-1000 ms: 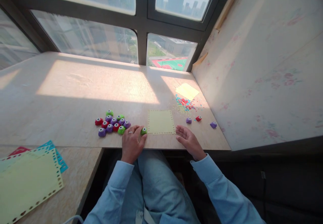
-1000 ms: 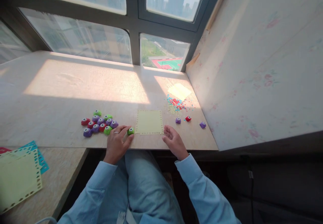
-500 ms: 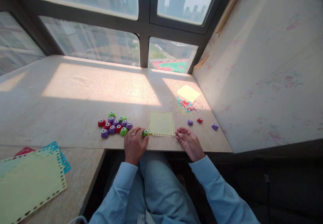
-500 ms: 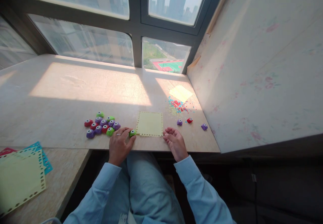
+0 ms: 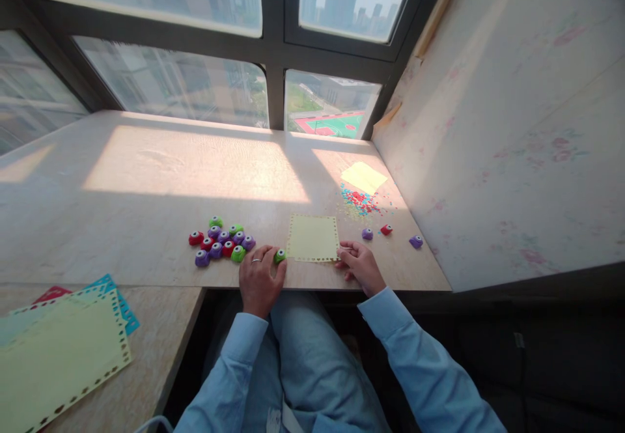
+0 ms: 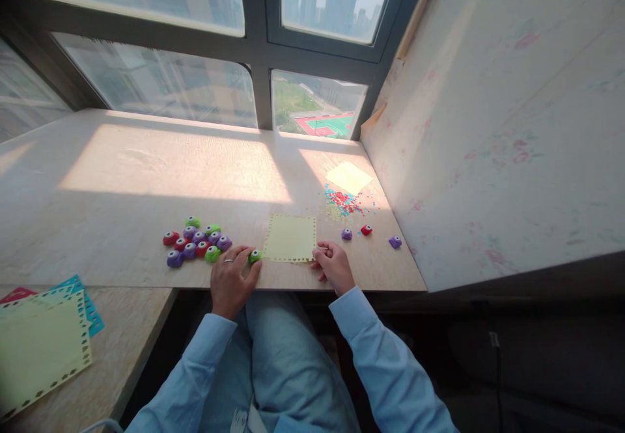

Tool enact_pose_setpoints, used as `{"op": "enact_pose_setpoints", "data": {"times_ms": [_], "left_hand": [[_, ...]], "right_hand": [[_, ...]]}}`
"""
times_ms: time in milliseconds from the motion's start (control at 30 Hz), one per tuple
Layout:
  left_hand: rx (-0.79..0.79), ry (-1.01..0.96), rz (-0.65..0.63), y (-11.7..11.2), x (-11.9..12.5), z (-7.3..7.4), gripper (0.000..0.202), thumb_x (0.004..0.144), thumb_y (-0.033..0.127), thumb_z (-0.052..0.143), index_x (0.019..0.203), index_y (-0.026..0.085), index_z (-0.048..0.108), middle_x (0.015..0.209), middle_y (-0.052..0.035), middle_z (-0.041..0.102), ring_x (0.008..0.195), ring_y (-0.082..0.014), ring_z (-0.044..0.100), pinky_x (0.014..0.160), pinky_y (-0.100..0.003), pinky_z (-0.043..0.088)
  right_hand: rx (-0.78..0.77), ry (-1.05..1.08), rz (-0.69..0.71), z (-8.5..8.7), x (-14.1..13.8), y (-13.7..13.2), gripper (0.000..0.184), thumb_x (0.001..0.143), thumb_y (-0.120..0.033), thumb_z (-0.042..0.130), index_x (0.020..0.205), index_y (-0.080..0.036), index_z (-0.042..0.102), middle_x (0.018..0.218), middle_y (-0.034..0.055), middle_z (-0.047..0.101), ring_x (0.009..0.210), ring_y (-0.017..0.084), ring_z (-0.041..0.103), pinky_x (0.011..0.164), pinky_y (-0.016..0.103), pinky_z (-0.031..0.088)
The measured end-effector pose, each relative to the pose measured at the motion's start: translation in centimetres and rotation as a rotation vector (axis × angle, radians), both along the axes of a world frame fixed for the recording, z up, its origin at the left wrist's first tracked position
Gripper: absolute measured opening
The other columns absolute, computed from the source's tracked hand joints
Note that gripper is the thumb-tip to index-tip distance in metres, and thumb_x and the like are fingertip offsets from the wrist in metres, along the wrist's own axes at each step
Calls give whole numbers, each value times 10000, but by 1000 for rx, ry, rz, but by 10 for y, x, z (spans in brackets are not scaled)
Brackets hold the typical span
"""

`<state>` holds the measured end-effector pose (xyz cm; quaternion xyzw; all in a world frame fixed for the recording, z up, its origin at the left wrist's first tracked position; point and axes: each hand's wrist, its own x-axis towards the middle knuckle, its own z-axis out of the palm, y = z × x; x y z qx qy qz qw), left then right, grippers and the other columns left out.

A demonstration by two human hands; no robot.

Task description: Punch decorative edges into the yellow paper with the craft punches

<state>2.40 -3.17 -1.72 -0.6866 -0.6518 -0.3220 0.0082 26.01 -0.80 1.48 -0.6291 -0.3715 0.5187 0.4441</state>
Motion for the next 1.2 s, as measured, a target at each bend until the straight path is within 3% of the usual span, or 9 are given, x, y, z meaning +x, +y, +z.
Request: {"op": "enact_pose_setpoints", "data": {"times_ms": [133,500,867,1200], "left_hand": [[-12,-17,-19,0,-2,-1,281,879,325,581,1096,188,695,1133,-84,680,1075,-300,555,916,-422,432],[-71,-59,-90,4,-11,-1,342,902,322,513,1168,210,695,1156,-87,673,1071,-296,550,916,-438,448],[-40,-96,-56,1,-8,-1,305,895,334,528,1105,184,691,1137,-88,684,1059,-299,562,925,-450,455],[-1,-155,-49,-1,-9,-3,281,882,344,551,1078,190,682,1109,-91,702,1068,-284,590,960,-442,464]], "right_hand": [[16,-98,42,-3,4,4,342,689,-267,701,989,-132,608,657,5,661,544,167,662,284,174,398],[14,-121,58,-4,7,4,316,725,-304,672,986,-132,627,666,13,669,512,146,644,277,167,402],[49,-105,69,-9,10,4,315,666,-363,701,882,-141,642,593,-9,629,445,132,595,271,176,385],[69,-95,85,-9,11,-1,304,654,-384,685,834,-140,662,657,4,649,463,115,578,302,180,418]]}}
